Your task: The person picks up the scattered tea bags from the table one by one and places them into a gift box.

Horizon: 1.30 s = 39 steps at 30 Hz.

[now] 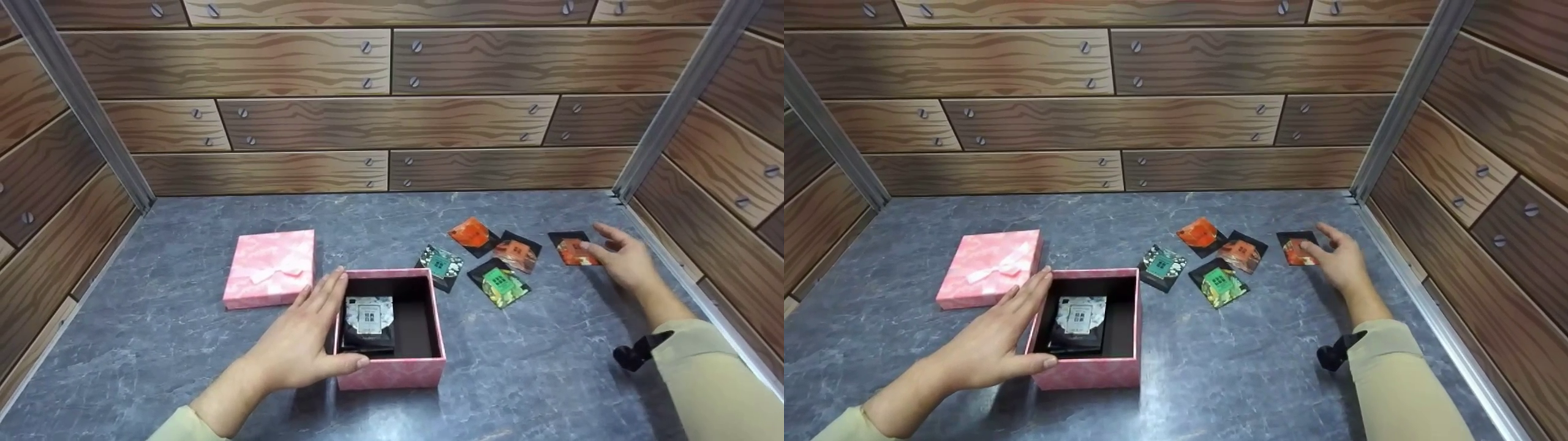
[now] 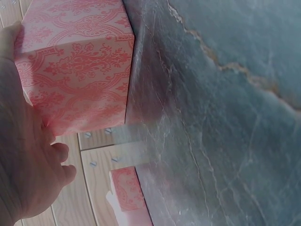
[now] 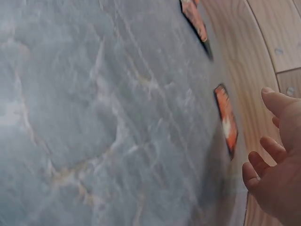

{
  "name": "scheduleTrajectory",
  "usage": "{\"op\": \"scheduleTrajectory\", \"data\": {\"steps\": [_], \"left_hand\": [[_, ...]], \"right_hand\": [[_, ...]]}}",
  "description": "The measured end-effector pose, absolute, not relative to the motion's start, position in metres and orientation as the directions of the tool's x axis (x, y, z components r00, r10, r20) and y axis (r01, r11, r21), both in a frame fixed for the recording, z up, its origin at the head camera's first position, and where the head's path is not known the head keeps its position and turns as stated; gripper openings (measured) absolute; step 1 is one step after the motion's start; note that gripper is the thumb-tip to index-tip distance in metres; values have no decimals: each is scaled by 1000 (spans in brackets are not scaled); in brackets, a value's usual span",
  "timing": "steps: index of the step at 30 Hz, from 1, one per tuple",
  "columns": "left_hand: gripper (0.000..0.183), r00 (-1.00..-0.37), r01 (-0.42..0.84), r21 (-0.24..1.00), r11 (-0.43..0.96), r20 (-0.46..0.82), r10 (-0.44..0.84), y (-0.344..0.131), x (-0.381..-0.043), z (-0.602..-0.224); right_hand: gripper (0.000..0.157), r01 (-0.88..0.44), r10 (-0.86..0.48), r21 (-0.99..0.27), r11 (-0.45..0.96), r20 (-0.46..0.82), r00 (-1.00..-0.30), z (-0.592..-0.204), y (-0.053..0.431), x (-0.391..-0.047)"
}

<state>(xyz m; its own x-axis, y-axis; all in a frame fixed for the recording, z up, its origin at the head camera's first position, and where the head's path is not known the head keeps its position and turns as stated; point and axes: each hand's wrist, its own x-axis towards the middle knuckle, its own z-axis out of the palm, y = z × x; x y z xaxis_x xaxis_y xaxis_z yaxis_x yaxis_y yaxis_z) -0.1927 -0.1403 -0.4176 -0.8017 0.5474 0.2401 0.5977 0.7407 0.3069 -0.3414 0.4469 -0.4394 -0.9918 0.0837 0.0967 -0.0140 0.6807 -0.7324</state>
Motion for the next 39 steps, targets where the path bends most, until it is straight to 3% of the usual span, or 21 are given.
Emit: {"op": "scheduleTrajectory", "data": {"steps": [16,25,34,39], "left_hand": [[125,-807,591,314,743,229,545,-139,-192,-418],[125,-808,589,316,743,232,542,-140,-192,-419],[124,-817,577,327,748,221,533,-141,-191,-418],[123,-813,582,324,745,219,540,-141,-191,-418]], "right_hand": [[88,12,-55,-776,631,-60,-997,-453,455,-342],[72,-73,-113,-578,812,-33,-993,-455,448,-339],[55,-75,-72,-656,751,32,-997,-459,439,-332],[55,-66,-64,-656,751,27,-998,-459,438,-327]]}}
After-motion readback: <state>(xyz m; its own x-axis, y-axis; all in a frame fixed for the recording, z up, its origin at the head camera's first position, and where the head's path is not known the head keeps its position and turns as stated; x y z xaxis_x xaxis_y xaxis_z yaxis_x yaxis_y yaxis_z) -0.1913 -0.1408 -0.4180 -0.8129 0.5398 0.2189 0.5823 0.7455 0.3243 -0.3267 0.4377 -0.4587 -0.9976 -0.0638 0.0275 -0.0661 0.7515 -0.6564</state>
